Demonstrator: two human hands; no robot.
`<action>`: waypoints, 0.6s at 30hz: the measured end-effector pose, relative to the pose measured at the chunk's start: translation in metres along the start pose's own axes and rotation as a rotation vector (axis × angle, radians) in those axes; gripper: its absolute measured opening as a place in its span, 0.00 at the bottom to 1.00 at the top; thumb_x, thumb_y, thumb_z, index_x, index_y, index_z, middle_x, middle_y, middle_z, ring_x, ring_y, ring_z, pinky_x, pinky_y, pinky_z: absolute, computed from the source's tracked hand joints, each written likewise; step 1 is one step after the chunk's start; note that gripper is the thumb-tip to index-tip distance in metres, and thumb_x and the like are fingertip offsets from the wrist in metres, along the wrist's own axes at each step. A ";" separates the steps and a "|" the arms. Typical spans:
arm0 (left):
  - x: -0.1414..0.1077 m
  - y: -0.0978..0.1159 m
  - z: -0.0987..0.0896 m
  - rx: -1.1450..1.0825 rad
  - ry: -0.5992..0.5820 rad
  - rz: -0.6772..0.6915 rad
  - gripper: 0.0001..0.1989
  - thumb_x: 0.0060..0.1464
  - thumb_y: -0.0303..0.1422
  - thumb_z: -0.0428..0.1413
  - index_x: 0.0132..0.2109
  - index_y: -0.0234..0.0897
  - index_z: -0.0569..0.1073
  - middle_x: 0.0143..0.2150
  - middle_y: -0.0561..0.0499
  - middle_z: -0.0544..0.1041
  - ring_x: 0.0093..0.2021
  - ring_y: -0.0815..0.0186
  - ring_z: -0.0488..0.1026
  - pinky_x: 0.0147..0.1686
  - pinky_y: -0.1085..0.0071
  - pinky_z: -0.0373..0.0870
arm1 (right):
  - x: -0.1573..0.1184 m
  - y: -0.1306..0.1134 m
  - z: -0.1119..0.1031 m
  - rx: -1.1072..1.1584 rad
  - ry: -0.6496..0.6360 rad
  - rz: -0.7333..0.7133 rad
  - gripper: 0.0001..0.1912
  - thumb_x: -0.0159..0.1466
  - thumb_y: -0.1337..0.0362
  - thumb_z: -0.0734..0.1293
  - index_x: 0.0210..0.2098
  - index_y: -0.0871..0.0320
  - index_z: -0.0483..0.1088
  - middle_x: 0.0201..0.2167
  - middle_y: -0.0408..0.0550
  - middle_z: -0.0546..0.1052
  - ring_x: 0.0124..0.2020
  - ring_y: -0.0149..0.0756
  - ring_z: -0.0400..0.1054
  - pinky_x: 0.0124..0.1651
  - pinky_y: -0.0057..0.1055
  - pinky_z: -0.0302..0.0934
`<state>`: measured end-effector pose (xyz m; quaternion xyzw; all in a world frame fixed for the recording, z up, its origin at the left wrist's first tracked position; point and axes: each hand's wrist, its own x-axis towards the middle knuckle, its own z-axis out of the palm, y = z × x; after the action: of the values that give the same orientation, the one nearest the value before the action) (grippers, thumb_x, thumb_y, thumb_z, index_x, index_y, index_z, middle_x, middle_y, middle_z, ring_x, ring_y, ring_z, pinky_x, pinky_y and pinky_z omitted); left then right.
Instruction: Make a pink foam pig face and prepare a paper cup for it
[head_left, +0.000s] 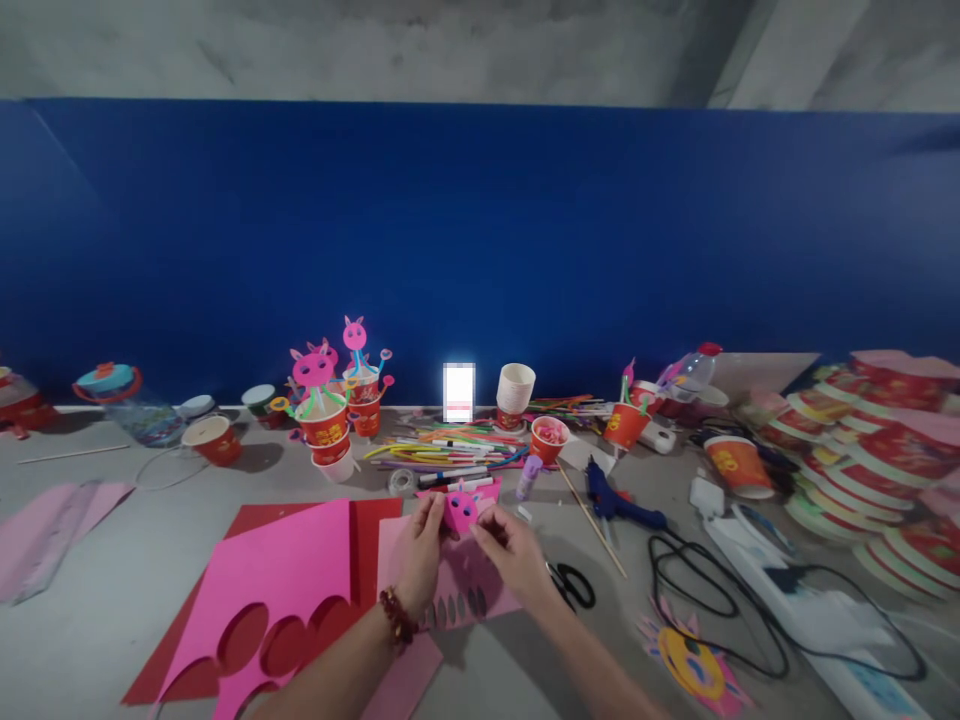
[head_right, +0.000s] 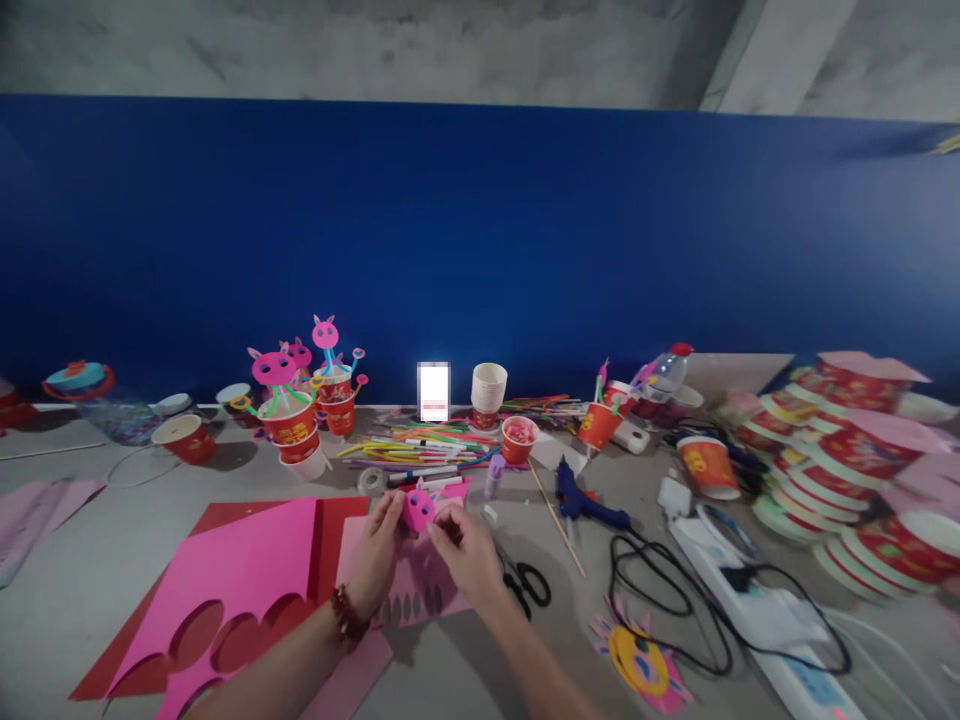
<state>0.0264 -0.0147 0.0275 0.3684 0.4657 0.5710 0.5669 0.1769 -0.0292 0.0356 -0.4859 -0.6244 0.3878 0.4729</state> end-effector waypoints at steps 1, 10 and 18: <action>0.001 -0.003 0.000 0.024 -0.026 -0.002 0.10 0.57 0.43 0.58 0.36 0.41 0.73 0.25 0.57 0.69 0.25 0.68 0.64 0.27 0.76 0.60 | 0.000 0.003 -0.002 0.025 0.006 0.018 0.13 0.63 0.55 0.65 0.27 0.56 0.66 0.21 0.39 0.67 0.22 0.31 0.62 0.27 0.25 0.58; 0.020 0.010 0.000 0.183 -0.188 0.044 0.16 0.50 0.46 0.60 0.30 0.37 0.71 0.22 0.57 0.67 0.23 0.71 0.65 0.25 0.76 0.62 | 0.006 0.026 -0.010 0.132 0.077 0.065 0.15 0.63 0.51 0.65 0.28 0.55 0.65 0.20 0.38 0.65 0.19 0.30 0.59 0.24 0.26 0.56; 0.058 0.041 -0.028 0.388 -0.157 0.090 0.17 0.46 0.47 0.60 0.31 0.36 0.73 0.22 0.56 0.72 0.20 0.72 0.65 0.22 0.76 0.63 | -0.001 0.031 -0.010 0.057 0.045 0.039 0.13 0.65 0.54 0.63 0.28 0.55 0.64 0.19 0.38 0.65 0.20 0.30 0.59 0.24 0.26 0.55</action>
<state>-0.0174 0.0427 0.0518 0.5344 0.5046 0.4650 0.4936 0.1943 -0.0232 0.0088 -0.4932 -0.5927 0.4034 0.4927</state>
